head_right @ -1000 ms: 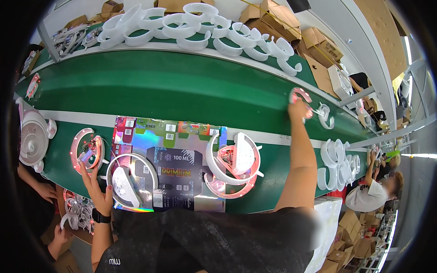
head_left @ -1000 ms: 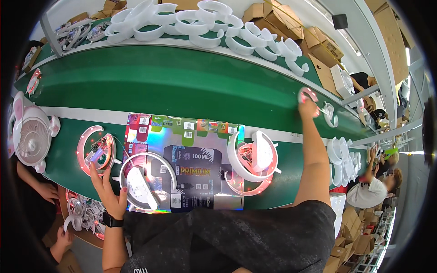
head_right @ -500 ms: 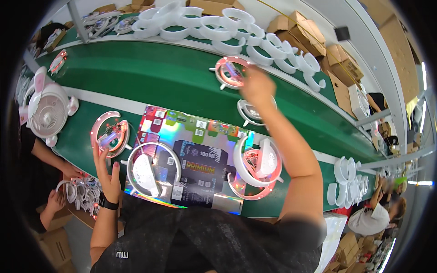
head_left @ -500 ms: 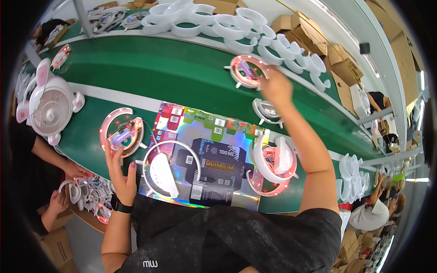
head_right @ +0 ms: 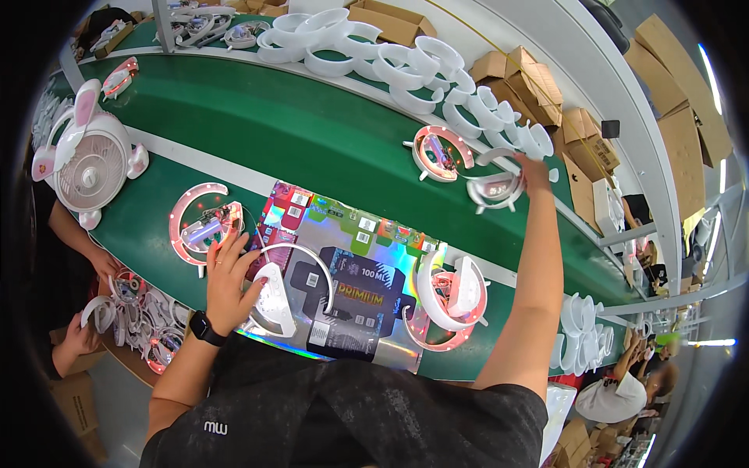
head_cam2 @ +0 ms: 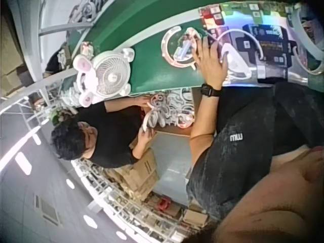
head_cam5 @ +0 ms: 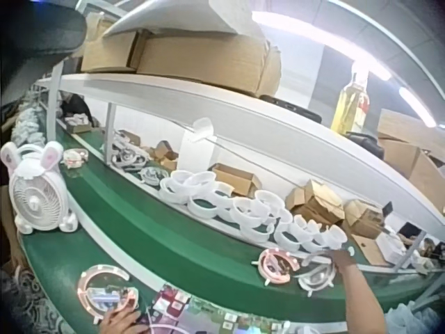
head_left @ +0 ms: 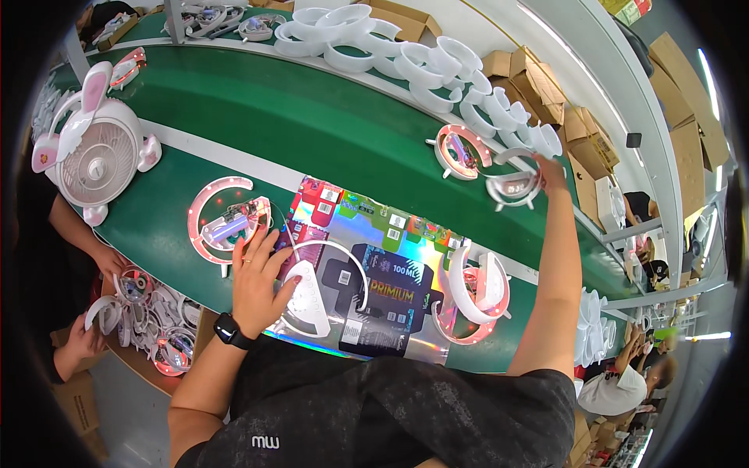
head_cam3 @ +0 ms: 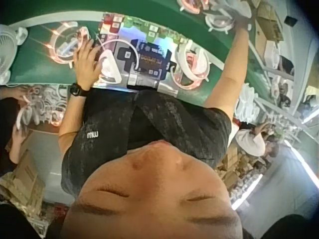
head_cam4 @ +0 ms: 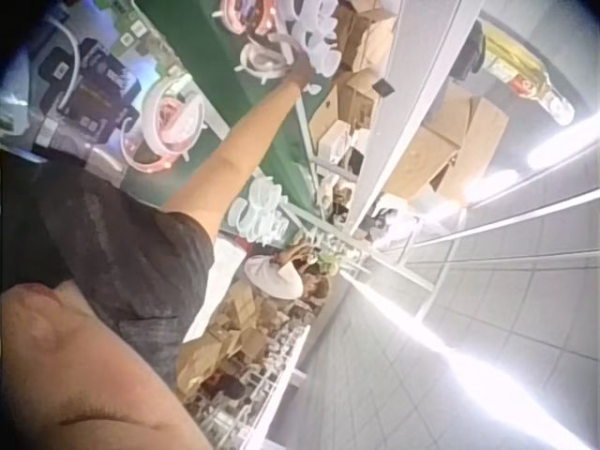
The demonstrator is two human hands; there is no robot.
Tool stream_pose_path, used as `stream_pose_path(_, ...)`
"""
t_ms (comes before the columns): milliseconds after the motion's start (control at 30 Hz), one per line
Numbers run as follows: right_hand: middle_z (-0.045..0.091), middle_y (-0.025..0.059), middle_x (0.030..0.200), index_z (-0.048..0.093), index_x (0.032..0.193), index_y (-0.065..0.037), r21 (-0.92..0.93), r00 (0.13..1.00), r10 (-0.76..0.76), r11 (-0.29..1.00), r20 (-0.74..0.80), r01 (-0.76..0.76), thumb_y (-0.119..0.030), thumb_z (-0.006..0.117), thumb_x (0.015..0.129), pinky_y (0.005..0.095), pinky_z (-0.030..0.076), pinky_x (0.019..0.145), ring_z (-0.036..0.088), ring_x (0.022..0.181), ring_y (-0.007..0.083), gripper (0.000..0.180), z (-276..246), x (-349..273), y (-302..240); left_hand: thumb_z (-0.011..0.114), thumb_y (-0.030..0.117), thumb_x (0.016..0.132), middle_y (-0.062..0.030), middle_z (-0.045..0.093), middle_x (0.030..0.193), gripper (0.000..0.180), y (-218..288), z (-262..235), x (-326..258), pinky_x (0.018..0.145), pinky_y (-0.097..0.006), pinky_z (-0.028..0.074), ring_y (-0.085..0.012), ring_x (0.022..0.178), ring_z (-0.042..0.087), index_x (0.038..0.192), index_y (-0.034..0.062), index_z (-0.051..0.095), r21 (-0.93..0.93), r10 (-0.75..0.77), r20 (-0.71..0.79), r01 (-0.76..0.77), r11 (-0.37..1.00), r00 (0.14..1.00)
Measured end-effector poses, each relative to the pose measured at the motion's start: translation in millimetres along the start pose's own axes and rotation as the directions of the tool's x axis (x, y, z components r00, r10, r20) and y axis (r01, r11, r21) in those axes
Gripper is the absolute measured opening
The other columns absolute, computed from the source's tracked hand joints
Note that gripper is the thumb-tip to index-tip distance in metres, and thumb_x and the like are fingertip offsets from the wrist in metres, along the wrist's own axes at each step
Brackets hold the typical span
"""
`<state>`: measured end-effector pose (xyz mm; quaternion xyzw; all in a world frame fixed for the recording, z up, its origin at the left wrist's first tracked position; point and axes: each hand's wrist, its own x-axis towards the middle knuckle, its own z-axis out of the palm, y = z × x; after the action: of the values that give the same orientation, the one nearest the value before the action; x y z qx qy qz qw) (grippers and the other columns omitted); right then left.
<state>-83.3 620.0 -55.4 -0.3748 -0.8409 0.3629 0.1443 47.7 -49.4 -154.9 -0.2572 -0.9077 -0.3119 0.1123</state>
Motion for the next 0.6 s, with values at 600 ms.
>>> stream_pose_path(600,0.07,0.0134,0.105,0.074,0.107,-0.014,-0.955,0.84,-0.528,0.168,0.121,0.243,-0.03,0.058,0.089,0.0518,0.049,0.086,0.067,0.099,0.0309,0.029,225.8,-85.1,-41.3,0.07,0.025,0.083,-0.0192,0.048,0.142,0.041,-7.2,-7.9,-6.9,0.112,-0.054,0.028,-0.0379,0.138,0.039,0.12,0.0064,0.062,-0.153,-0.001,-0.128,-0.019,0.988,0.992)
